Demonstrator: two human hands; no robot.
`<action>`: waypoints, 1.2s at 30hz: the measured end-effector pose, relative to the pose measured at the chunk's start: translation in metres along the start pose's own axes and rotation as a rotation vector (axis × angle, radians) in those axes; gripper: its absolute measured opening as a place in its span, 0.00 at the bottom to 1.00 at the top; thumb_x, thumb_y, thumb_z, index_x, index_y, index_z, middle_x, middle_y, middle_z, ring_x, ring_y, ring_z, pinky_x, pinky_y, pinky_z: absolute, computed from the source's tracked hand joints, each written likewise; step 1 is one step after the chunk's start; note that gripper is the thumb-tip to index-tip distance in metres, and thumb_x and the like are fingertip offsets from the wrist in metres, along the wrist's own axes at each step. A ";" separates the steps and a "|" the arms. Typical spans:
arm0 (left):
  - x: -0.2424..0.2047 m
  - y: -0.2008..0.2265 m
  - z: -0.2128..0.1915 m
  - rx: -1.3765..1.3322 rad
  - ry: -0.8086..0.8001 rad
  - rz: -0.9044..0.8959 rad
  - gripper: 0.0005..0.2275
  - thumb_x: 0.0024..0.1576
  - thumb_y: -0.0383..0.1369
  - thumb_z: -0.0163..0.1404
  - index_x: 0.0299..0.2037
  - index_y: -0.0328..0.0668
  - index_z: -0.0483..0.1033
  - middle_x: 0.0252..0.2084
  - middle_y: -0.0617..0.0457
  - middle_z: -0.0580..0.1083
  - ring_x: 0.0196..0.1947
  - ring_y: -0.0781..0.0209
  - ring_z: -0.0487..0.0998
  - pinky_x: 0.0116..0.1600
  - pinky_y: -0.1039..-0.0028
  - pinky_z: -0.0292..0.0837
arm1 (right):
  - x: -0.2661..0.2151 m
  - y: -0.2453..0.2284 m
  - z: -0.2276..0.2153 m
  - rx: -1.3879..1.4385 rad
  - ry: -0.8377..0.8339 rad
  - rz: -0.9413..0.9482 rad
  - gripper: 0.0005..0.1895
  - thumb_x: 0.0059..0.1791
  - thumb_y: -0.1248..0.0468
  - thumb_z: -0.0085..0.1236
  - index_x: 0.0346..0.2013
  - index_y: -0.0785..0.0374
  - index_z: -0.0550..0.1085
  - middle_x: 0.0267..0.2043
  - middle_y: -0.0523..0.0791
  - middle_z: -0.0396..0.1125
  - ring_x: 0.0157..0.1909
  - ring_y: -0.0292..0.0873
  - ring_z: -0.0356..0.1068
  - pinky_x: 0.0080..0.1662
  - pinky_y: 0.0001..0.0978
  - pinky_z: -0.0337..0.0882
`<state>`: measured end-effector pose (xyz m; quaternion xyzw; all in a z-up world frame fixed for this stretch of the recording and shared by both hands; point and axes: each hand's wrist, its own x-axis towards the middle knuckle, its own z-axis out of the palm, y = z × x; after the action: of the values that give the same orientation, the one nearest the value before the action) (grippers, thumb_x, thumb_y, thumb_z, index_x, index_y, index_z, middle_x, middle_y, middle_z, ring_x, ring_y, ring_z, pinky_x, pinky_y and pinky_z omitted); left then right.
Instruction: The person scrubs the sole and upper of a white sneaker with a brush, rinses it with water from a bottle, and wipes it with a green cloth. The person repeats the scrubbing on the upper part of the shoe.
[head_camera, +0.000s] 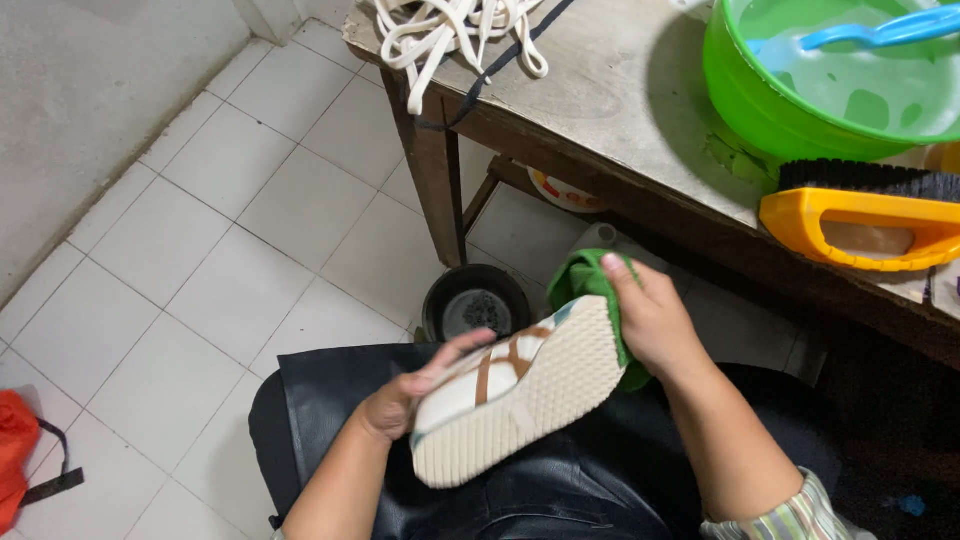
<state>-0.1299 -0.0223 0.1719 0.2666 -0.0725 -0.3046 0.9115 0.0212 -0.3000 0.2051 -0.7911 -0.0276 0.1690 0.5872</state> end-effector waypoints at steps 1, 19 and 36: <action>0.007 -0.001 -0.003 0.001 0.002 0.001 0.45 0.51 0.47 0.59 0.74 0.48 0.43 0.74 0.41 0.53 0.68 0.45 0.63 0.69 0.53 0.60 | -0.003 -0.008 0.005 0.001 -0.002 -0.001 0.21 0.60 0.51 0.45 0.28 0.59 0.73 0.28 0.38 0.68 0.32 0.34 0.65 0.38 0.29 0.66; 0.027 -0.032 -0.005 -0.141 -0.046 -0.028 0.33 0.50 0.30 0.61 0.68 0.44 0.61 0.53 0.44 0.77 0.48 0.51 0.81 0.52 0.64 0.79 | -0.047 -0.034 0.019 -0.429 0.004 -0.987 0.09 0.50 0.68 0.55 0.45 0.68 0.73 0.50 0.54 0.68 0.57 0.62 0.65 0.59 0.59 0.65; 0.048 0.053 0.074 0.545 0.002 0.417 0.33 0.54 0.46 0.56 0.66 0.50 0.55 0.59 0.49 0.65 0.59 0.53 0.67 0.62 0.62 0.63 | -0.082 -0.101 0.009 -0.243 0.119 -0.986 0.12 0.52 0.68 0.56 0.48 0.71 0.71 0.49 0.57 0.67 0.48 0.55 0.70 0.52 0.41 0.71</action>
<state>-0.0854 -0.0481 0.2617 0.4802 -0.2034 -0.0806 0.8494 -0.0433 -0.2805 0.3167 -0.7550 -0.3835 -0.1778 0.5013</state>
